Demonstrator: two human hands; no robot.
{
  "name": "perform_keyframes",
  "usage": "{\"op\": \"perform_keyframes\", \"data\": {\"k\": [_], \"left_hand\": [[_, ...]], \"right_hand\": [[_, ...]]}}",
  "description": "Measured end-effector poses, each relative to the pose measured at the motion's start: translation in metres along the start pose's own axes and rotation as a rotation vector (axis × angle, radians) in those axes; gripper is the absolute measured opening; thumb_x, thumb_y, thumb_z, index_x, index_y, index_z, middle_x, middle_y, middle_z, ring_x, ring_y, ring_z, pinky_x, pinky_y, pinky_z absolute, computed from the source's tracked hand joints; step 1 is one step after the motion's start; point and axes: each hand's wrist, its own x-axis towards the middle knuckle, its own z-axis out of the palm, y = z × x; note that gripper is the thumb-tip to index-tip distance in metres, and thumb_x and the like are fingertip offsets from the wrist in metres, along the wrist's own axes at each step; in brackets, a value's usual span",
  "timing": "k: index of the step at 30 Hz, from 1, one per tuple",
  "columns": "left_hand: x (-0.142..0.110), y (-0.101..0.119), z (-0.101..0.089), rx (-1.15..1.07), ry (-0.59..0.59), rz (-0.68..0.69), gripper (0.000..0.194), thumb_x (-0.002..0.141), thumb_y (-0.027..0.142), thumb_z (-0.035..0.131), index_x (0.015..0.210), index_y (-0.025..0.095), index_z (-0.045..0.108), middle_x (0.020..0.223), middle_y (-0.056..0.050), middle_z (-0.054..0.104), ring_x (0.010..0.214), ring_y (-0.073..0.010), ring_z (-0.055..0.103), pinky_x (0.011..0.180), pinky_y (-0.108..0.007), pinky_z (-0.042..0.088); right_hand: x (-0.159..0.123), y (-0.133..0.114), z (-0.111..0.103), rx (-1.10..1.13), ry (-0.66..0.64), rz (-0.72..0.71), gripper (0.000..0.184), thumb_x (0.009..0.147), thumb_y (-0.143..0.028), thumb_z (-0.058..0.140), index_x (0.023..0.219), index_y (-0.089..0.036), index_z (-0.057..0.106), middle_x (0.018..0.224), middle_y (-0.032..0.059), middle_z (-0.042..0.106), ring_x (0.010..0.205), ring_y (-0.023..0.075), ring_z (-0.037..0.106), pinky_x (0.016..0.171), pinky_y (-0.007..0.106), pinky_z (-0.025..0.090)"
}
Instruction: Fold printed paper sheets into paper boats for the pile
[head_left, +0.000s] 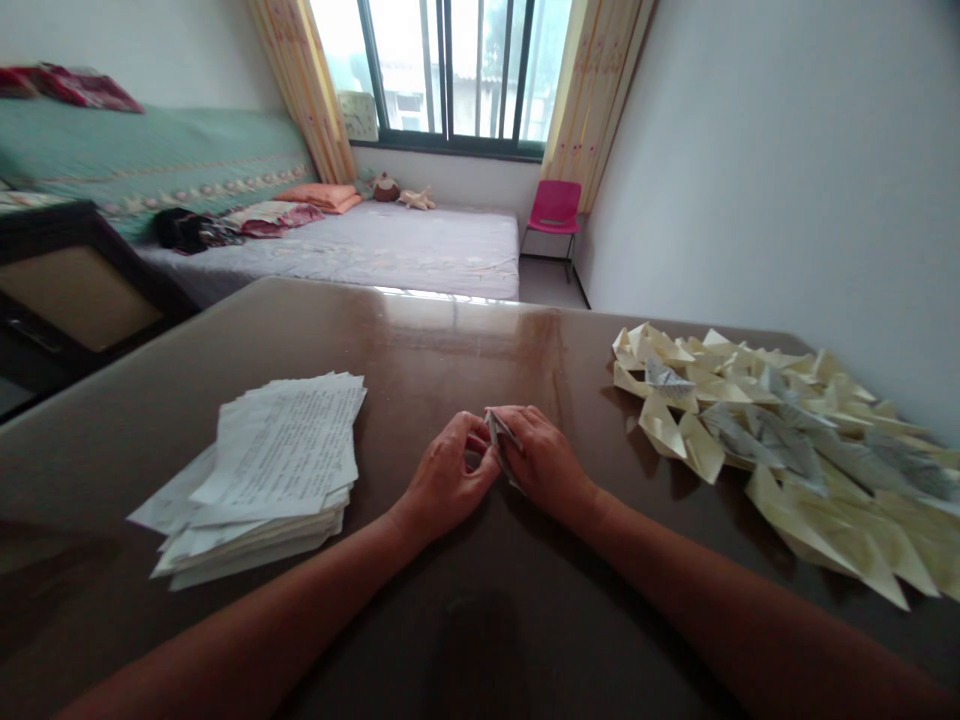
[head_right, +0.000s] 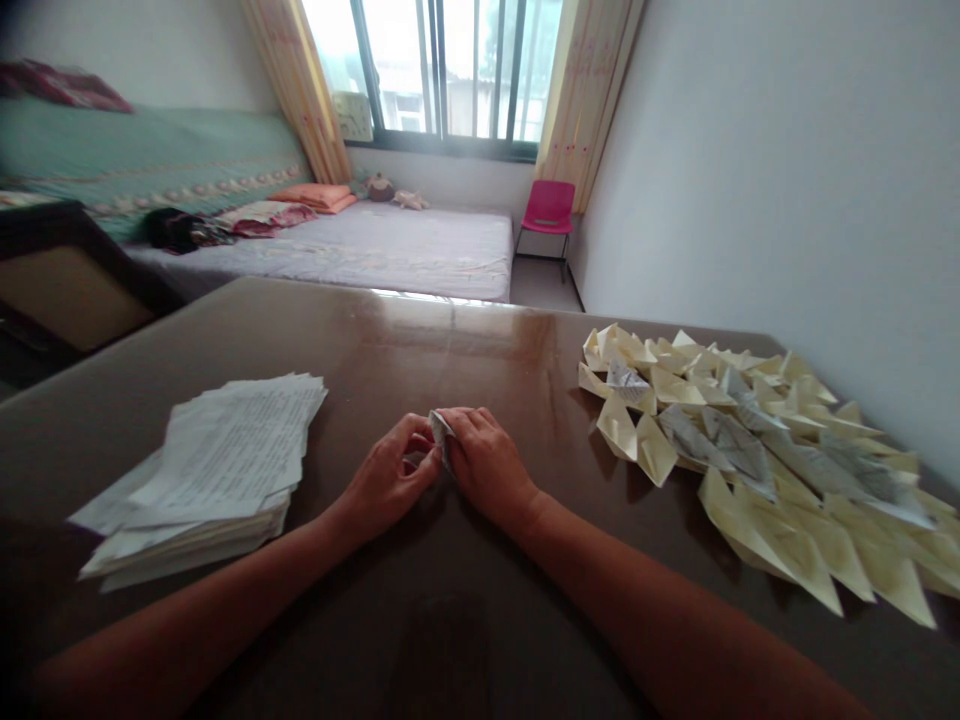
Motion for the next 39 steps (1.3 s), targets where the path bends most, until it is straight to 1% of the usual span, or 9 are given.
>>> {"op": "perform_keyframes", "data": {"k": [3,8,12,18,22,25,27,34,39], "left_hand": [[-0.002,0.002,0.003,0.01,0.032,-0.011,0.019,0.081,0.028,0.057,0.097,0.019,0.048,0.089,-0.003,0.06,0.076,-0.0145,0.061,0.057,-0.022,0.046],[-0.002,-0.004,0.007,0.048,0.046,0.053,0.03,0.081,0.027,0.057,0.107,0.02,0.045,0.097,-0.004,0.058,0.08,-0.0152,0.06,0.061,-0.024,0.046],[0.004,-0.013,0.004,0.13,0.055,0.051,0.018,0.082,0.02,0.051,0.1,0.02,0.048,0.089,-0.002,0.058,0.079,-0.0154,0.057,0.067,-0.027,0.045],[0.014,-0.023,-0.005,0.318,0.051,0.126,0.016,0.073,0.01,0.049,0.085,0.02,0.049,0.083,0.0,0.053,0.077,-0.0152,0.052,0.069,-0.027,0.042],[0.013,-0.026,-0.005,0.408,0.003,0.177,0.02,0.073,0.009,0.049,0.088,0.021,0.05,0.088,0.0,0.053,0.078,-0.0152,0.053,0.07,-0.027,0.042],[0.011,-0.027,-0.007,0.504,-0.059,0.208,0.02,0.073,0.009,0.05,0.088,0.022,0.052,0.091,0.0,0.054,0.078,-0.0154,0.054,0.069,-0.027,0.042],[0.009,-0.026,-0.011,0.575,-0.109,0.232,0.02,0.074,0.01,0.051,0.088,0.023,0.054,0.094,-0.001,0.056,0.082,-0.0165,0.054,0.071,-0.028,0.043],[0.003,-0.025,-0.027,0.632,-0.241,0.348,0.019,0.088,0.018,0.048,0.095,0.025,0.064,0.102,-0.003,0.062,0.097,-0.0182,0.054,0.08,-0.029,0.047],[0.001,-0.023,-0.036,0.655,-0.294,0.424,0.026,0.094,0.027,0.044,0.105,0.026,0.068,0.104,-0.005,0.063,0.096,-0.0181,0.054,0.079,-0.029,0.048]], "right_hand": [[0.0,-0.002,0.002,0.034,0.001,-0.002,0.036,0.086,-0.012,0.046,0.121,-0.018,0.054,0.116,0.0107,0.061,0.107,0.0229,0.053,0.095,0.038,0.044],[-0.001,-0.008,0.001,0.096,0.02,-0.008,0.044,0.08,-0.008,0.048,0.123,-0.018,0.051,0.118,0.0119,0.057,0.109,0.0231,0.052,0.097,0.039,0.044],[0.0,-0.008,0.002,0.154,0.032,-0.004,0.046,0.08,-0.006,0.046,0.123,-0.021,0.049,0.118,0.0097,0.058,0.108,0.021,0.053,0.095,0.036,0.045],[0.0,0.008,0.004,0.115,0.042,0.076,0.056,0.072,-0.001,0.045,0.125,-0.022,0.049,0.116,0.0082,0.058,0.082,0.0164,0.055,0.08,0.033,0.049],[-0.002,0.018,-0.003,0.0,-0.013,0.082,0.049,0.069,-0.002,0.048,0.113,-0.022,0.054,0.107,0.0065,0.058,0.09,0.0186,0.053,0.077,0.031,0.047],[-0.004,0.023,-0.015,-0.085,-0.113,0.0,0.03,0.074,-0.003,0.051,0.095,-0.022,0.059,0.096,0.0046,0.059,0.093,0.0189,0.051,0.079,0.03,0.045],[-0.005,0.026,-0.023,-0.133,-0.207,-0.083,0.023,0.078,-0.006,0.053,0.092,-0.022,0.061,0.094,0.0039,0.06,0.093,0.0183,0.051,0.081,0.03,0.044],[-0.003,0.036,-0.039,-0.18,-0.325,-0.256,0.022,0.084,-0.012,0.053,0.095,-0.024,0.068,0.099,0.0037,0.064,0.091,0.0158,0.055,0.082,0.028,0.044],[-0.002,0.038,-0.046,-0.155,-0.356,-0.267,0.025,0.084,-0.019,0.056,0.102,-0.029,0.071,0.102,0.0027,0.066,0.092,0.016,0.057,0.085,0.03,0.044]]}}
